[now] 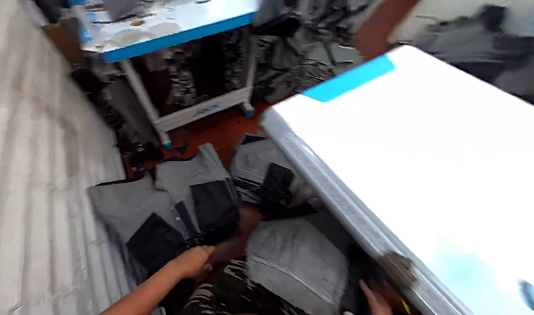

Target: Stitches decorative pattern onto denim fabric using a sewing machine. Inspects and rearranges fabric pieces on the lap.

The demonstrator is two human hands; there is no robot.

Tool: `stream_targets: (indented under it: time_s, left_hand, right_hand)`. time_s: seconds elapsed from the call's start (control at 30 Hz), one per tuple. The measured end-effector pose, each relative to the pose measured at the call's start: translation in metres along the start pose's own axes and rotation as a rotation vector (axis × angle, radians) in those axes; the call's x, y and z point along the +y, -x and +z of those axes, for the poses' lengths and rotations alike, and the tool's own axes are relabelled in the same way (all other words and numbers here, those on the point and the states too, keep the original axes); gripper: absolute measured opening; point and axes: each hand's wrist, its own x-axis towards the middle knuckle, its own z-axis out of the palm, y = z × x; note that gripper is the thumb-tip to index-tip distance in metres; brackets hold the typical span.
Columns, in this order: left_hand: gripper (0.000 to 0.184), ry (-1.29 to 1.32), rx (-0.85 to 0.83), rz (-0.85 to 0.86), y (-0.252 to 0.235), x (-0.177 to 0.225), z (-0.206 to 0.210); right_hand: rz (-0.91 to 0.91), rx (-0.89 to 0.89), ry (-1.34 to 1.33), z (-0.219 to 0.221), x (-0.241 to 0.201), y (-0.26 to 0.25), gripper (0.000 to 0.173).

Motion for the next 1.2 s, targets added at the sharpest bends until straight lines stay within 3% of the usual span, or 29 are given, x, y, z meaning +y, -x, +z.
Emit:
stream_targets:
  time_s: [0.07,0.13,0.2,0.27,0.37,0.47,0.6,0.67,0.7,0.8,0.87,1.03,1.2]
  left_hand:
    - [0.073,0.007,0.18,0.219,-0.013,0.034,-0.012]
    - [0.076,-0.01,0.36,0.508,-0.023,0.062,-0.013]
    - [0.086,-0.061,0.441,0.808,-0.025,0.089,-0.008]
    - [0.084,-0.188,0.449,0.994,-0.024,0.107,-0.003]
    - [0.058,-0.244,0.484,1.028,-0.026,0.118,-0.001]
    - [0.042,-0.275,0.497,1.065,-0.013,0.126,-0.012]
    - [0.037,-0.367,0.495,1.168,0.042,0.135,-0.023]
    - [0.041,-0.461,0.466,1.153,0.05,0.108,-0.021]
    - [0.046,-0.472,0.41,1.097,0.047,0.086,-0.017]
    - [0.084,-0.348,0.188,0.885,0.037,0.052,-0.019]
    - [0.083,-0.283,0.132,0.826,0.044,0.056,-0.028]
    - [0.039,-0.268,0.228,0.931,0.055,0.06,-0.058]
    - [0.03,-0.243,0.334,1.009,0.049,0.09,-0.073]
  right_hand:
    - [0.095,0.014,-0.116,0.021,0.023,0.043,0.107]
    - [0.103,0.059,-0.154,0.038,0.034,0.061,0.116]
    - [0.065,0.139,-0.103,0.05,0.034,0.057,0.115]
    - [0.052,0.231,0.01,0.053,0.023,0.046,0.102]
    - [0.111,0.343,0.252,0.056,0.008,0.029,0.071]
    - [0.022,0.362,0.356,0.04,0.002,0.032,0.052]
    - [-0.115,0.364,0.314,-0.002,-0.029,0.069,0.032]
    - [-0.115,0.262,0.222,0.006,-0.04,0.084,0.024]
    - [-0.091,0.175,0.111,0.019,-0.038,0.087,0.027]
    - [0.031,-0.02,-0.24,0.046,-0.011,0.079,0.067]
    - [0.087,0.01,-0.164,0.04,-0.006,0.079,0.078]
    - [0.17,-0.151,0.005,0.02,0.011,0.1,0.058]
    - [0.198,-0.155,0.035,0.016,0.004,0.096,0.036]
